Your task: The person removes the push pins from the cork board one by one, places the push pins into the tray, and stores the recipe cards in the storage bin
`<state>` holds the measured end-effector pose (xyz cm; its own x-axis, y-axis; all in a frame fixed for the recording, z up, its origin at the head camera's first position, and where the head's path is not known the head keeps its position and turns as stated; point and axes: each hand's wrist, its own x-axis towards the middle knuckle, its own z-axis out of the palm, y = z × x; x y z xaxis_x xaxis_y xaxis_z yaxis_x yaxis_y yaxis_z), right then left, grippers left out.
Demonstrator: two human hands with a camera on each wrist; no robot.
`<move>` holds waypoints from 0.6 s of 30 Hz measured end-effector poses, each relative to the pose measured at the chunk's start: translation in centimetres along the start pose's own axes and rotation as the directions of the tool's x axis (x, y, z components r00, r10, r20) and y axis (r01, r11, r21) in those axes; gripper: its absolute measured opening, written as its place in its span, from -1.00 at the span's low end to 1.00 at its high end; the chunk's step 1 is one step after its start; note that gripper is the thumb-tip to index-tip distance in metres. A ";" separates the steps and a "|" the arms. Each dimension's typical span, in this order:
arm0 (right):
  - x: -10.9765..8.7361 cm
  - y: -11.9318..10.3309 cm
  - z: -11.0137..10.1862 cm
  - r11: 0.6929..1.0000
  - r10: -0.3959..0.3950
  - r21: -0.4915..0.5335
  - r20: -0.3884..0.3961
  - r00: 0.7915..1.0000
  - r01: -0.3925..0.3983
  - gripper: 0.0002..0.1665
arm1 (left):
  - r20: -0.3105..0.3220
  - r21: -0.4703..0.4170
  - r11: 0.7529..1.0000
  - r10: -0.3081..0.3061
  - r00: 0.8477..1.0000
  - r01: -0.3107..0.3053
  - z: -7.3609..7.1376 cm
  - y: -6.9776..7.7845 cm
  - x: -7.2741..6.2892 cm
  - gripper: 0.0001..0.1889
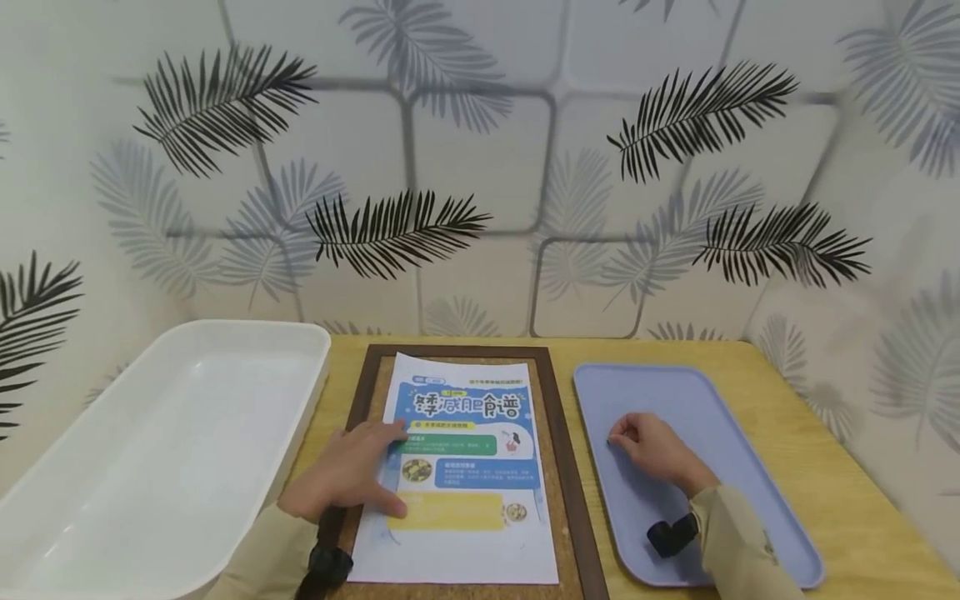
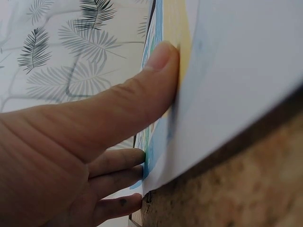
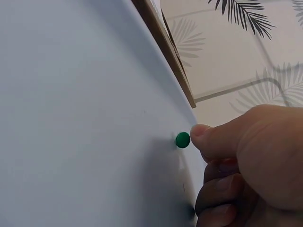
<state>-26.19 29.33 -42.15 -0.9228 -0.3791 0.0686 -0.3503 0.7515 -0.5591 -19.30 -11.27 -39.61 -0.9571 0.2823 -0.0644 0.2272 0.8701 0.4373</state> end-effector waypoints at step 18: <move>0.6 -1.4 0.2 1.000 -0.013 0.025 -0.018 1.000 0.014 -0.88 | -0.013 0.020 1.000 0.005 1.000 -0.004 0.3 -0.3 0.0 0.07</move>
<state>-26.25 27.89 -41.49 -0.9209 -0.3790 0.0912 -0.3587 0.7324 -0.5788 -19.31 -11.42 -39.99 -0.9583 0.2812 -0.0512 0.2349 0.8769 0.4194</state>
